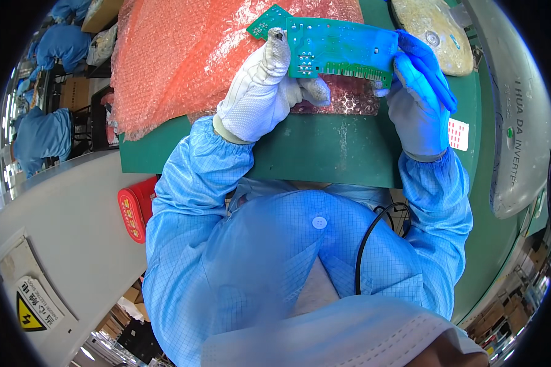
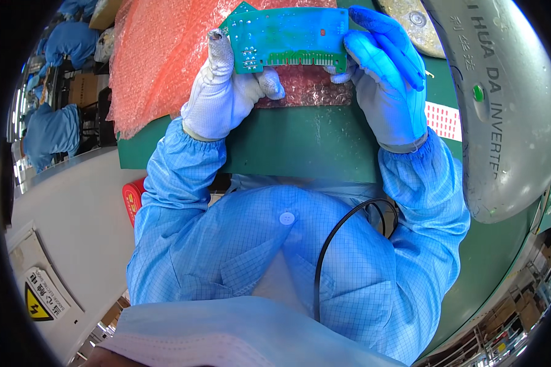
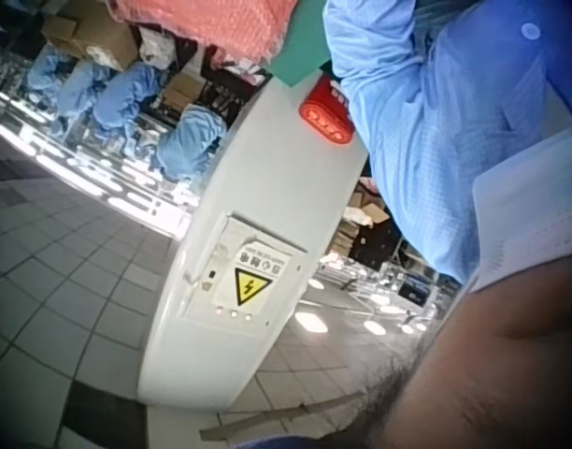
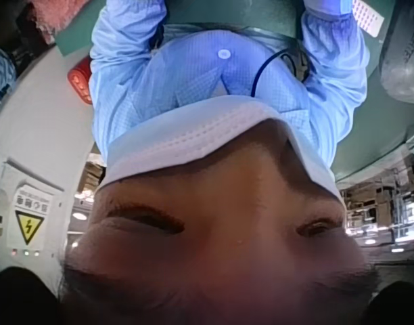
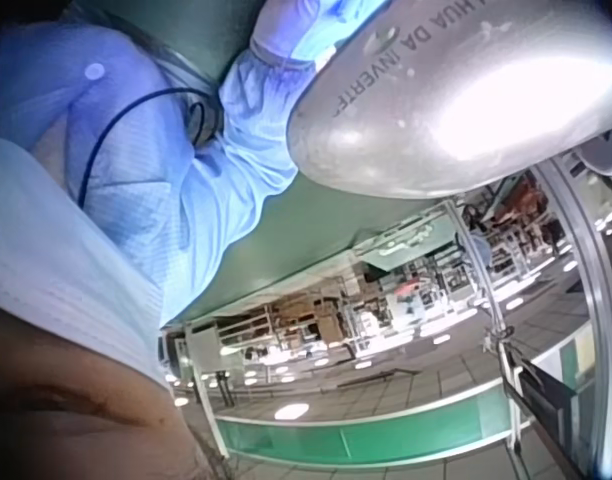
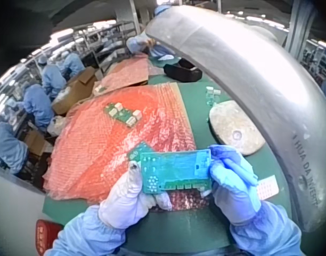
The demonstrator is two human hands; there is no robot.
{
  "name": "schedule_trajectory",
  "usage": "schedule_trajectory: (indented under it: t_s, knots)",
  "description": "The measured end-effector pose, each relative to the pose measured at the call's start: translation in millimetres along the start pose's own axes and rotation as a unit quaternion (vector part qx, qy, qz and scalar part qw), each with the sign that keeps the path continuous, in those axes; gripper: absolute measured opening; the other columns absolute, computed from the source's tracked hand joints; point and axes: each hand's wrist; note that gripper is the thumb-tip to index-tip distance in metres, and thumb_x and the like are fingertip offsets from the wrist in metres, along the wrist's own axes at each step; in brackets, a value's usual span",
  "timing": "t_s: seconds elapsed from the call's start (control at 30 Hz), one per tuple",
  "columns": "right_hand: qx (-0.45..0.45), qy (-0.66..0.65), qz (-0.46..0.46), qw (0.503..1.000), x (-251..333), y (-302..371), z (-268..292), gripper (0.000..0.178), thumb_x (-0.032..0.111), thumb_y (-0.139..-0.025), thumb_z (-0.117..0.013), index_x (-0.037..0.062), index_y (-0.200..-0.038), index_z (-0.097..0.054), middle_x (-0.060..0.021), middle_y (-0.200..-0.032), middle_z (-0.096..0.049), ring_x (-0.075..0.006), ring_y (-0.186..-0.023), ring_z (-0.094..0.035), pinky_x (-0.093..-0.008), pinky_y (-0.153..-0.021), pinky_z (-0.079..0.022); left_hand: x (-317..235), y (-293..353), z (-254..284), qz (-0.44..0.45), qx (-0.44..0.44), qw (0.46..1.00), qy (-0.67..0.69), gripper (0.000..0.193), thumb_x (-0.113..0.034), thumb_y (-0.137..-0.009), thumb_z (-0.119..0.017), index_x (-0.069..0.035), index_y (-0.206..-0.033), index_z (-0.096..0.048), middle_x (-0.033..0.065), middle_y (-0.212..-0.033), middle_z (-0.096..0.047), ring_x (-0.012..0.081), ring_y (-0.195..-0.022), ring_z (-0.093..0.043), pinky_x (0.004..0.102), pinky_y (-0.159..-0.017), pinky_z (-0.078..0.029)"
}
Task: Assemble and inspect components on a printed circuit board.
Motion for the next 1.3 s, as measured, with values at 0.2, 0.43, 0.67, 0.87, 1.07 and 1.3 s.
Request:
schedule_trajectory:
  t_s: [0.2, 0.43, 0.67, 0.87, 1.07, 1.3]
  knots:
    - [-0.023, 0.001, -0.007, 1.000, 0.3, 0.2, -3.3, 0.043, 0.015, -0.091, -0.057, 0.0018, -0.131, -0.050, -0.0088, -0.120, -0.060, -0.0201, -0.113, -0.055, -0.0340, -0.097, -0.042, -0.6, 0.6, 4.1, 0.003, 0.018, 1.000, -0.009, 0.070, -0.062, -0.089, -0.049, -0.001, -0.122, -0.053, 0.0114, -0.107, -0.061, 0.0184, -0.077, -0.060, 0.0342, -0.074, -0.051]
    - [0.006, 0.036, 0.023, 0.999, -2.7, -2.2, 3.7, 0.042, 0.015, -0.091, -0.057, -0.0002, -0.129, -0.052, -0.0101, -0.121, -0.059, -0.0199, -0.112, -0.056, -0.0323, -0.095, -0.042, -1.5, 2.6, 1.4, -0.001, 0.008, 1.000, -0.023, 0.069, -0.063, -0.089, -0.049, -0.002, -0.120, -0.054, 0.0103, -0.103, -0.063, 0.0176, -0.077, -0.061, 0.0350, -0.077, -0.053]
    - [-0.006, -0.004, 0.030, 1.000, -0.9, 0.2, 5.1, 0.039, 0.011, -0.089, -0.059, 0.0029, -0.127, -0.054, -0.0085, -0.121, -0.059, -0.0196, -0.112, -0.056, -0.0338, -0.095, -0.044, 0.6, 0.5, 6.0, -0.010, 0.017, 1.000, 0.003, 0.061, -0.056, -0.090, -0.053, -0.002, -0.118, -0.054, 0.0107, -0.105, -0.063, 0.0195, -0.077, -0.062, 0.0354, -0.075, -0.053]
    - [-0.005, 0.085, 0.121, 0.989, -5.7, -5.1, 14.1, 0.037, 0.011, -0.090, -0.059, 0.0019, -0.126, -0.055, -0.0081, -0.119, -0.059, -0.0179, -0.111, -0.055, -0.0329, -0.097, -0.042, 0.7, -1.9, 4.5, -0.012, 0.021, 0.999, 0.042, 0.050, -0.045, -0.094, -0.055, -0.002, -0.120, -0.053, 0.0112, -0.107, -0.063, 0.0215, -0.079, -0.062, 0.0370, -0.074, -0.053]
    - [-0.051, 0.145, 0.123, 0.980, 4.4, 0.6, 10.1, 0.037, 0.015, -0.093, -0.058, 0.0014, -0.126, -0.053, -0.0120, -0.108, -0.064, -0.0188, -0.092, -0.061, -0.0345, -0.084, -0.048, 2.9, -2.5, 10.9, -0.016, 0.039, 0.996, 0.084, 0.038, -0.030, -0.097, -0.055, -0.001, -0.120, -0.050, 0.0113, -0.109, -0.060, 0.0237, -0.083, -0.063, 0.0387, -0.074, -0.054]
    - [-0.075, 0.190, 0.169, 0.964, 26.3, 13.5, -5.9, 0.064, 0.055, -0.096, -0.039, 0.0012, -0.128, -0.051, -0.0159, -0.089, -0.067, -0.0223, -0.075, -0.063, -0.0345, -0.070, -0.051, 2.2, -1.0, 9.6, -0.017, 0.043, 0.995, 0.090, 0.038, -0.026, -0.093, -0.060, 0.000, -0.118, -0.050, 0.0113, -0.111, -0.058, 0.0254, -0.085, -0.063, 0.0391, -0.076, -0.054]
Point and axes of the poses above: each hand's wrist, its own y-axis away from the middle knuckle, its own z-axis out of the back of the hand, x = y × z
